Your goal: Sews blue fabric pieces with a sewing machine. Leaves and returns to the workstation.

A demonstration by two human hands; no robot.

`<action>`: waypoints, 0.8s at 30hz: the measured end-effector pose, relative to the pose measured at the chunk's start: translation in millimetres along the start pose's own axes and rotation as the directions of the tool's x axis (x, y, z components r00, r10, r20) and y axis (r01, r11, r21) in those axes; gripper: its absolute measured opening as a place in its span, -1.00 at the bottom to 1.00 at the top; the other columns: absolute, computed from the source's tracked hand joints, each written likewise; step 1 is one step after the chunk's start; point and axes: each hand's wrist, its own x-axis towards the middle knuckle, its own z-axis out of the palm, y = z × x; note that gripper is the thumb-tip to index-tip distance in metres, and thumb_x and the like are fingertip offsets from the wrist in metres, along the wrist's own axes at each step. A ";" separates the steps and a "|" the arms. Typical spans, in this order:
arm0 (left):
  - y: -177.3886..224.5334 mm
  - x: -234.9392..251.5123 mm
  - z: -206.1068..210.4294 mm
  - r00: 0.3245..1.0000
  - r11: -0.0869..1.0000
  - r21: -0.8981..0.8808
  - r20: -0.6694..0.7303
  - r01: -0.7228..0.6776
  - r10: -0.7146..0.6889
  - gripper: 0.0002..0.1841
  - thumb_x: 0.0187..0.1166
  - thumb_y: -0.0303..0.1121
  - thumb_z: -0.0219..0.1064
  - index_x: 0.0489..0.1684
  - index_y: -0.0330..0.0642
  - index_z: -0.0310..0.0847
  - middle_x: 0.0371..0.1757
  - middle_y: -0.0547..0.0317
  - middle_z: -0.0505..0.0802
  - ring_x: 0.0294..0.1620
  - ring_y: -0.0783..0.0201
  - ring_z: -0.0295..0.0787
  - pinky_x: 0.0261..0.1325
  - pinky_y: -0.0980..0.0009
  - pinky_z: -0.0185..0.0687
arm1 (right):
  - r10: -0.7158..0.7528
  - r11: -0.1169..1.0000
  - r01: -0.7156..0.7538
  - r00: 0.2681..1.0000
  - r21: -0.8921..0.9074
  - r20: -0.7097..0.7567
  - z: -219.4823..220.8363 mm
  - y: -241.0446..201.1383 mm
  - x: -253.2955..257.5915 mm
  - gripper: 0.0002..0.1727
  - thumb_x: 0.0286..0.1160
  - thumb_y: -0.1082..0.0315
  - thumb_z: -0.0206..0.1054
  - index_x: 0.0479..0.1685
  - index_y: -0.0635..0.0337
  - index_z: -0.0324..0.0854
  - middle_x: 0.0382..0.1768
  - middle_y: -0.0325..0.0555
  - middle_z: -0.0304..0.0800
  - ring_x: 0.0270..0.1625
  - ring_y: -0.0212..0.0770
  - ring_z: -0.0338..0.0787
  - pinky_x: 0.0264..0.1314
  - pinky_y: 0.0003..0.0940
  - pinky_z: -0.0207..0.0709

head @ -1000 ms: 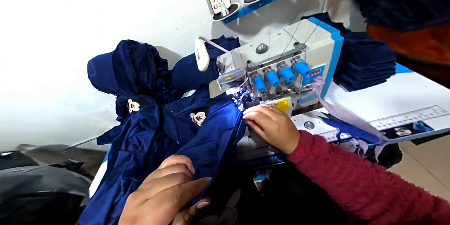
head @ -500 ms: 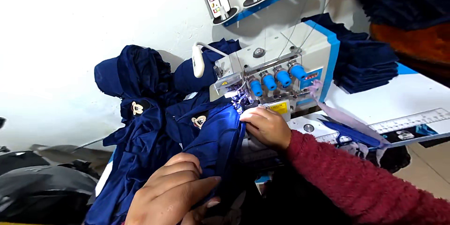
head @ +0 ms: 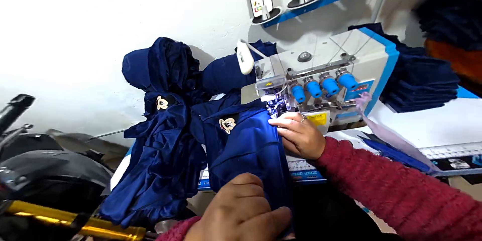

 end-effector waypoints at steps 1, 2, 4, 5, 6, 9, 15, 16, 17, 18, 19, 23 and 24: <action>0.0 -0.7 5.4 1.000 1.000 -0.002 -0.004 -0.009 0.009 -0.81 0.70 -0.34 0.28 -0.16 -0.27 0.77 -0.52 0.15 0.68 -0.33 0.23 0.66 0.18 0.31 0.59 | 0.000 1.000 0.000 1.000 -0.005 0.000 -0.8 0.5 -2.4 -0.68 0.71 0.32 0.14 -0.09 0.22 0.84 0.21 -0.02 0.87 0.34 -0.02 0.75 0.46 -0.17 0.56; -0.2 -1.5 9.9 1.000 1.000 0.001 -0.005 -0.013 0.013 -0.81 0.69 -0.35 0.28 -0.16 -0.27 0.77 -0.53 0.15 0.67 -0.34 0.23 0.65 0.19 0.31 0.58 | -0.002 1.000 0.002 1.000 -0.015 -0.001 -0.9 1.5 -3.7 -0.68 0.71 0.32 0.14 -0.08 0.22 0.84 0.20 -0.02 0.87 0.33 -0.02 0.74 0.47 -0.17 0.55; 0.7 -5.1 17.5 1.000 1.000 0.013 -0.010 -0.018 0.018 -0.83 0.67 -0.37 0.30 -0.16 -0.27 0.78 -0.54 0.16 0.66 -0.35 0.23 0.64 0.18 0.32 0.58 | 0.004 0.999 -0.005 1.000 -0.034 -0.011 0.5 0.8 -6.8 -0.69 0.71 0.31 0.15 -0.08 0.20 0.85 0.18 -0.03 0.87 0.29 -0.02 0.74 0.44 -0.18 0.54; 1.0 -7.0 20.5 1.000 1.000 0.018 -0.011 -0.019 0.020 -0.83 0.67 -0.37 0.31 -0.16 -0.27 0.78 -0.54 0.17 0.67 -0.36 0.23 0.64 0.18 0.32 0.58 | 0.009 0.999 -0.010 1.000 -0.039 -0.017 0.5 0.6 -7.6 -0.69 0.71 0.31 0.15 -0.07 0.19 0.85 0.17 -0.04 0.87 0.27 -0.02 0.73 0.43 -0.19 0.54; 1.3 -8.6 23.1 1.000 1.000 0.018 -0.011 -0.019 0.019 -0.83 0.67 -0.36 0.30 -0.16 -0.27 0.78 -0.55 0.17 0.67 -0.36 0.23 0.64 0.18 0.32 0.57 | 0.016 0.999 -0.017 1.000 -0.041 -0.022 0.3 0.6 -8.7 -0.69 0.71 0.30 0.15 -0.06 0.18 0.85 0.17 -0.05 0.87 0.26 -0.03 0.73 0.42 -0.20 0.53; 0.4 -12.5 27.2 1.000 1.000 0.003 -0.008 -0.017 0.017 -0.81 0.68 -0.37 0.27 -0.14 -0.27 0.79 -0.55 0.16 0.66 -0.36 0.22 0.63 0.20 0.31 0.56 | 0.022 0.999 -0.024 0.999 -0.031 -0.043 1.3 0.0 -11.4 -0.69 0.69 0.32 0.17 -0.07 0.20 0.87 0.17 -0.03 0.87 0.24 -0.02 0.73 0.39 -0.17 0.54; -6.2 -8.6 27.3 0.999 0.998 -0.055 0.018 -0.029 0.030 -0.81 0.67 -0.42 0.25 -0.17 -0.30 0.79 -0.57 0.14 0.63 -0.37 0.19 0.61 0.20 0.30 0.56 | 0.055 0.997 -0.057 0.998 -0.044 -0.042 2.4 -2.8 -10.4 -0.70 0.66 0.33 0.16 -0.08 0.18 0.86 0.11 -0.04 0.87 0.15 -0.06 0.74 0.32 -0.22 0.55; -6.8 -6.4 25.7 0.999 0.998 -0.057 0.028 -0.037 0.039 -0.82 0.66 -0.42 0.26 -0.18 -0.30 0.79 -0.58 0.14 0.62 -0.38 0.19 0.60 0.20 0.30 0.55 | 0.060 0.997 -0.061 0.998 -0.049 -0.037 2.4 -3.9 -10.9 -0.70 0.66 0.33 0.17 -0.08 0.18 0.86 0.12 -0.04 0.86 0.16 -0.06 0.74 0.32 -0.22 0.55; -7.1 -4.2 23.5 0.998 0.997 -0.059 0.037 -0.047 0.050 -0.82 0.66 -0.43 0.26 -0.18 -0.30 0.79 -0.59 0.14 0.61 -0.39 0.18 0.59 0.19 0.30 0.55 | 0.066 0.997 -0.067 0.997 -0.049 -0.032 2.1 -6.3 -11.4 -0.71 0.66 0.32 0.18 -0.08 0.18 0.86 0.12 -0.03 0.86 0.17 -0.05 0.73 0.33 -0.21 0.55; -7.8 -1.8 21.0 0.997 0.996 -0.061 0.043 -0.059 0.062 -0.81 0.66 -0.44 0.25 -0.19 -0.32 0.80 -0.59 0.13 0.61 -0.40 0.18 0.59 0.18 0.30 0.55 | 0.075 0.996 -0.077 0.997 -0.053 -0.030 1.0 -8.5 -11.3 -0.72 0.66 0.31 0.20 -0.09 0.17 0.86 0.13 -0.02 0.85 0.19 -0.04 0.71 0.34 -0.19 0.55; -8.4 0.6 18.6 0.996 0.996 -0.062 0.046 -0.068 0.071 -0.80 0.66 -0.43 0.25 -0.19 -0.33 0.81 -0.59 0.12 0.62 -0.40 0.17 0.59 0.17 0.29 0.56 | 0.092 0.994 -0.094 0.995 -0.059 -0.034 0.0 -10.6 -11.4 -0.73 0.64 0.29 0.22 -0.09 0.15 0.86 0.13 -0.03 0.83 0.22 -0.03 0.69 0.37 -0.17 0.53; -8.9 6.7 15.4 0.993 0.993 -0.080 0.070 -0.092 0.097 -0.82 0.64 -0.45 0.29 -0.21 -0.36 0.80 -0.59 0.08 0.63 -0.40 0.14 0.59 0.17 0.27 0.56 | 0.157 0.985 -0.163 0.983 -0.058 -0.090 -0.8 -19.5 -13.4 -0.78 0.55 0.29 0.28 -0.12 0.09 0.85 -0.10 -0.07 0.69 0.17 -0.05 0.64 0.39 -0.13 0.49; -8.9 7.1 16.5 0.992 0.992 -0.082 0.073 -0.097 0.103 -0.84 0.63 -0.46 0.31 -0.22 -0.36 0.80 -0.60 0.08 0.63 -0.40 0.14 0.60 0.16 0.27 0.56 | 0.153 0.987 -0.158 0.984 -0.042 -0.093 -0.5 -20.1 -13.4 -0.80 0.57 0.32 0.28 -0.12 0.10 0.83 -0.15 -0.07 0.67 0.13 -0.05 0.65 0.36 -0.14 0.50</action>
